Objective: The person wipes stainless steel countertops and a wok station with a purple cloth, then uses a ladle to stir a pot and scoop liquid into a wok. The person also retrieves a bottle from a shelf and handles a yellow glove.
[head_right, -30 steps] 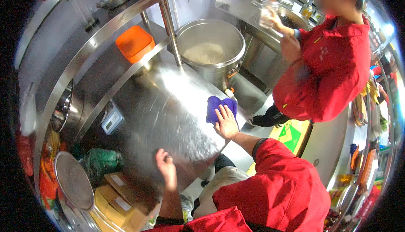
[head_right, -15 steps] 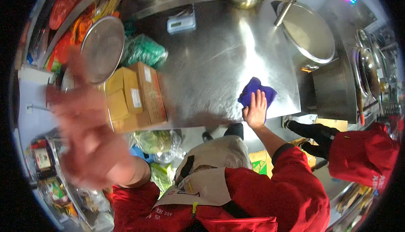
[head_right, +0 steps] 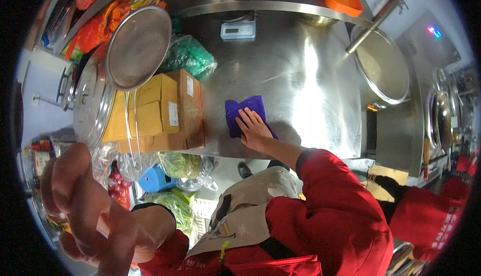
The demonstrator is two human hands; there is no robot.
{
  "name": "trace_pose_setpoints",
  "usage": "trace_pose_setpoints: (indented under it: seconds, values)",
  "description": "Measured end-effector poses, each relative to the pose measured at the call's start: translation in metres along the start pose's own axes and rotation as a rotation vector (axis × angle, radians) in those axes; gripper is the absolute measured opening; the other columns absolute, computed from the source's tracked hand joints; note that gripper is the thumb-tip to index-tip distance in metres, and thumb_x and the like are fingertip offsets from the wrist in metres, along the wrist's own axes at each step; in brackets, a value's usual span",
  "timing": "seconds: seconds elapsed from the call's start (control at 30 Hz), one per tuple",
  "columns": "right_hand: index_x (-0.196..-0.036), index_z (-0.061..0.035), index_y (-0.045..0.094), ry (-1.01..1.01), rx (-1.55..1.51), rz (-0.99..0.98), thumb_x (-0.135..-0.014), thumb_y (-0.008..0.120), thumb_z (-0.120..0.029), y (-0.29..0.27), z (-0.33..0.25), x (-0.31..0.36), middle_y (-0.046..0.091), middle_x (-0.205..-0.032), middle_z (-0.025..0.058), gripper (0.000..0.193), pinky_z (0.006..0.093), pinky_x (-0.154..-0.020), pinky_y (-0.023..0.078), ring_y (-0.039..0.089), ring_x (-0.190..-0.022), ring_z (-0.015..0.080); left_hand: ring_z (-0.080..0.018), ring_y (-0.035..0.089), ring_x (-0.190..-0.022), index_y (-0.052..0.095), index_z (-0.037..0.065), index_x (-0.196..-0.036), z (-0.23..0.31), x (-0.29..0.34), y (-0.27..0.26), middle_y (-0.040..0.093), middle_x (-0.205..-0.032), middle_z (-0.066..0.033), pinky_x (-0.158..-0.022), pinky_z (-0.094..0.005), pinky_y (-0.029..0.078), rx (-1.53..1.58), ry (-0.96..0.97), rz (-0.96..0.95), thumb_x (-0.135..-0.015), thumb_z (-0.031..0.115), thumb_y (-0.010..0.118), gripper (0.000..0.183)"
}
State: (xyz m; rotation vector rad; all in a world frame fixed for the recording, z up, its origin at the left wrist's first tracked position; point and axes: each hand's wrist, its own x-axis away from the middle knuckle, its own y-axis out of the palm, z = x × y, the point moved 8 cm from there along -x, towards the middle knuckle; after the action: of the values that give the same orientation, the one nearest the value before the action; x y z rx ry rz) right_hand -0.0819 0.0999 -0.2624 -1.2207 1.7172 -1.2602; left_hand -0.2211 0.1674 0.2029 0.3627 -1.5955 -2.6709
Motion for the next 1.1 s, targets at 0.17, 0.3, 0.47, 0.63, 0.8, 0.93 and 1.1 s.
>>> trace_pose_setpoints:
  seconds: [0.17,0.3,0.47,0.63,0.8,0.93,1.1]
  values:
    - [-0.151,-0.0097,0.044,-0.139,-0.047,0.035,-0.086,0.070,-0.032,0.002,0.006,-0.056,0.032,-0.162,0.0143,0.073,0.0480,-0.125,0.019,0.023,-0.152,0.0351,-0.0201,0.058,-0.091,0.051,0.009,-0.116,0.006,0.016,-0.004,0.047,-0.095,-0.0091,-0.069,-0.0323,0.061,0.278,-0.218,0.081,-0.084,-0.011,0.068,0.042]
    - [-0.144,-0.0105,0.050,-0.182,-0.078,0.151,-0.083,0.070,-0.025,-0.009,0.026,-0.099,0.040,-0.156,0.0145,0.067,0.0484,-0.122,0.026,0.031,-0.148,0.0363,-0.0211,0.056,-0.089,0.049,0.008,-0.114,0.009,0.025,-0.003,0.046,-0.097,-0.0092,-0.071,-0.0344,0.060,0.263,-0.065,0.175,-0.084,-0.011,0.065,0.039]
    - [-0.142,-0.0094,0.053,-0.197,-0.081,0.281,-0.083,0.067,-0.022,-0.025,0.051,-0.157,0.043,-0.153,0.0148,0.062,0.0487,-0.121,0.029,0.034,-0.146,0.0358,-0.0224,0.054,-0.086,0.047,0.006,-0.111,0.003,0.011,-0.016,0.045,-0.099,-0.0094,-0.073,-0.0370,0.059,0.069,0.220,0.335,-0.085,-0.011,0.062,0.035]
    - [-0.134,-0.0069,0.058,-0.266,-0.049,0.351,-0.084,0.065,-0.018,-0.038,0.080,-0.224,0.050,-0.144,0.0140,0.051,0.0488,-0.116,0.034,0.041,-0.140,0.0361,-0.0223,0.053,-0.076,0.039,0.005,-0.091,-0.024,-0.017,-0.066,0.042,-0.106,-0.0143,-0.057,-0.0423,0.058,-0.161,0.513,0.389,-0.087,-0.009,0.059,0.025]
    - [-0.126,-0.0035,0.059,0.006,-0.185,0.247,-0.081,0.064,-0.006,-0.044,0.125,-0.301,0.059,-0.126,0.0221,0.046,0.0471,-0.103,0.045,0.055,-0.119,0.0406,-0.0299,0.065,-0.085,0.055,-0.002,-0.098,-0.084,-0.036,-0.128,0.053,-0.112,-0.0223,-0.063,-0.0390,0.056,-0.327,0.199,0.469,-0.086,0.014,0.070,0.025]
    - [-0.124,0.0001,0.059,0.116,-0.495,0.817,-0.083,0.057,0.000,-0.102,0.157,-0.323,0.060,-0.126,0.0243,0.041,0.0482,-0.105,0.045,0.054,-0.117,0.0454,-0.0296,0.065,-0.086,0.060,-0.004,-0.106,-0.107,-0.026,-0.160,0.054,-0.118,-0.0260,-0.072,-0.0382,0.055,-0.329,0.095,0.480,-0.088,0.013,0.069,0.027]
    - [-0.126,-0.0025,0.062,-0.016,0.149,0.302,-0.091,0.049,-0.009,-0.089,0.146,-0.397,0.061,-0.131,0.0152,0.038,0.0443,-0.107,0.046,0.053,-0.126,0.0366,-0.0312,0.065,-0.091,0.061,-0.008,-0.111,-0.118,-0.013,-0.181,0.055,-0.121,-0.0289,-0.076,-0.0417,0.055,-0.456,0.031,0.422,-0.092,0.008,0.064,0.025]
